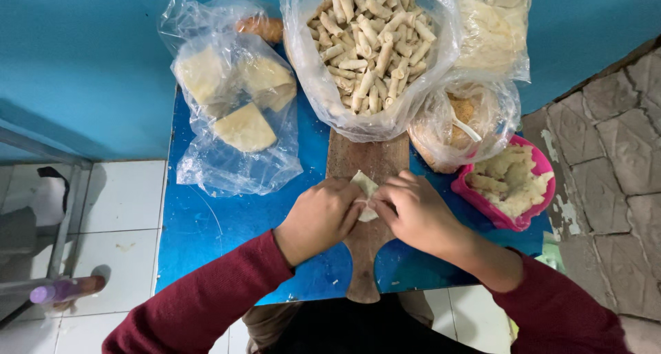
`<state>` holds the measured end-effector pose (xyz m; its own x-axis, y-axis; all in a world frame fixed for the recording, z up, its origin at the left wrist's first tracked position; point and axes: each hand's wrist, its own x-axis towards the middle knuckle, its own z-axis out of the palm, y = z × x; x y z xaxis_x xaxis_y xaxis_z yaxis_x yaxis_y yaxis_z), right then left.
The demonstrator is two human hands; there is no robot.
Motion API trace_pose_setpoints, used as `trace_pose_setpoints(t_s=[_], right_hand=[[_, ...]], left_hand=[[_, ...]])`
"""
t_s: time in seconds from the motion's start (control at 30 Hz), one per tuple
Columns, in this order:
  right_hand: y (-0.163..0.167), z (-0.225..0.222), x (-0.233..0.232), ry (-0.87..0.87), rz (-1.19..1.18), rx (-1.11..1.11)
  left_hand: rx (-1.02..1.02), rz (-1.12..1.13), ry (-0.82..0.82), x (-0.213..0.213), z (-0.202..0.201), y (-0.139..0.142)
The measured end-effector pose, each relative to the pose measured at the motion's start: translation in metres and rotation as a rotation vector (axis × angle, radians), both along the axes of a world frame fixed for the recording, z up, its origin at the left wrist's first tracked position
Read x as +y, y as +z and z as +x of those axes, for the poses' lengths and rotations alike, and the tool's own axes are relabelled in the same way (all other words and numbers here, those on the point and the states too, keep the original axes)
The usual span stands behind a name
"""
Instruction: The person sits at a small blue table and folds square dough sheets into filled pastry pockets. They spoon a brown filling from a plastic bag onto a dough sheet, fold the sheet over into a triangle, press the edges closed, and stack the finished pockets on a wooden board, moving completed ones into a pink bowl.
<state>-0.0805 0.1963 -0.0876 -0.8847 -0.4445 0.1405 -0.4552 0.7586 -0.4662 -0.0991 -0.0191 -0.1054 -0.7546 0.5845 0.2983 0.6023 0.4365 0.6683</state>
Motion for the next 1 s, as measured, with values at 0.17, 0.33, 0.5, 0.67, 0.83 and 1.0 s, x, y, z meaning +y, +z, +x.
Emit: trace_pose_setpoints(t_s=[0.17,0.33,0.5,0.67,0.83,1.0], right_hand=[[-0.003,-0.009,0.001,-0.026,-0.125,-0.067],[-0.001,-0.007,0.004,0.086,-0.050,0.072],[-0.002,-0.002,0.003,0.042,-0.040,0.086],[-0.006,-0.010,0.004,-0.015,-0.151,-0.019],[-0.007,-0.015,0.004,-0.058,-0.270,-0.092],[-0.005,-0.005,-0.003,0.054,-0.025,0.190]], left_hand=[[-0.187,0.022,0.060,0.002,-0.005,0.001],[0.096,0.029,-0.022,0.002,-0.007,-0.003],[0.173,-0.167,-0.054,0.003,-0.007,-0.002],[-0.018,-0.194,-0.027,0.005,-0.012,0.001],[-0.092,0.083,-0.024,0.000,-0.034,0.001],[0.148,0.015,-0.151,-0.004,-0.022,-0.003]])
